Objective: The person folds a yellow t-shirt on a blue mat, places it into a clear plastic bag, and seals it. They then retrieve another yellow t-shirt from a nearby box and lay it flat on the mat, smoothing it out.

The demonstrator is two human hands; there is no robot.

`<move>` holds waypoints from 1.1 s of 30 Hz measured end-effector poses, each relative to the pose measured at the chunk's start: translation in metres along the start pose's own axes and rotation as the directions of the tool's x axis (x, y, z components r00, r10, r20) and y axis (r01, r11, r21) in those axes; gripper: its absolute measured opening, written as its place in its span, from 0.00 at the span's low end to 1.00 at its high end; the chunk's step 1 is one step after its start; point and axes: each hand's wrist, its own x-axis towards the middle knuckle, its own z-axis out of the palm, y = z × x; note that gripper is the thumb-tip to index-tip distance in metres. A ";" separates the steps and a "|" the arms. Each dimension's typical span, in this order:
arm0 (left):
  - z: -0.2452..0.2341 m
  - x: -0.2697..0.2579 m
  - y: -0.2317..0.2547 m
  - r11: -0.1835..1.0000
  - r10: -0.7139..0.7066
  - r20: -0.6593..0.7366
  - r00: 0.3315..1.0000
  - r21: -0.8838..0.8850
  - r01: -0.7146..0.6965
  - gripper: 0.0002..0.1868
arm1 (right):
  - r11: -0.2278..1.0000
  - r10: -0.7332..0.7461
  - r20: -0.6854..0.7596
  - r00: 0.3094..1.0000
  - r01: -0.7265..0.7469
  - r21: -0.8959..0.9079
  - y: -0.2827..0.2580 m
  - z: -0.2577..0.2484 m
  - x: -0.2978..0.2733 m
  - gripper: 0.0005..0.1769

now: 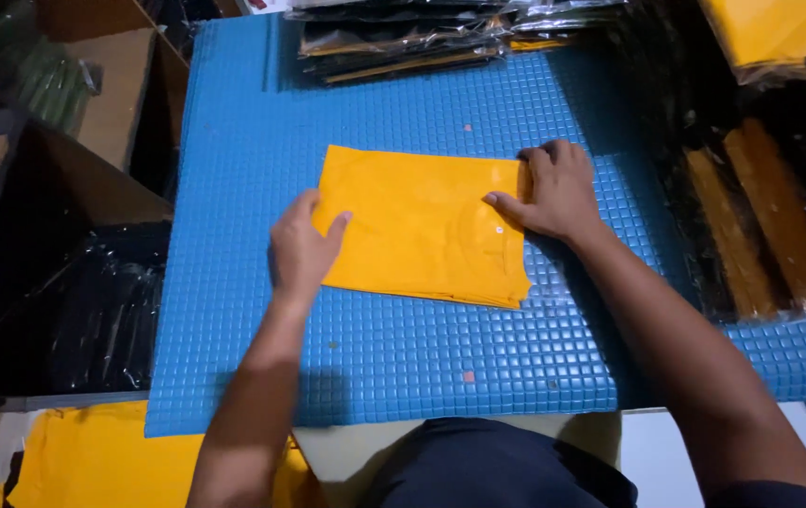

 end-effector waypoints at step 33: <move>-0.039 -0.001 0.071 0.130 -0.074 0.724 0.686 -0.675 0.727 0.30 | 0.317 0.000 0.098 0.995 -0.093 0.944 0.009 -0.080 -0.101 0.46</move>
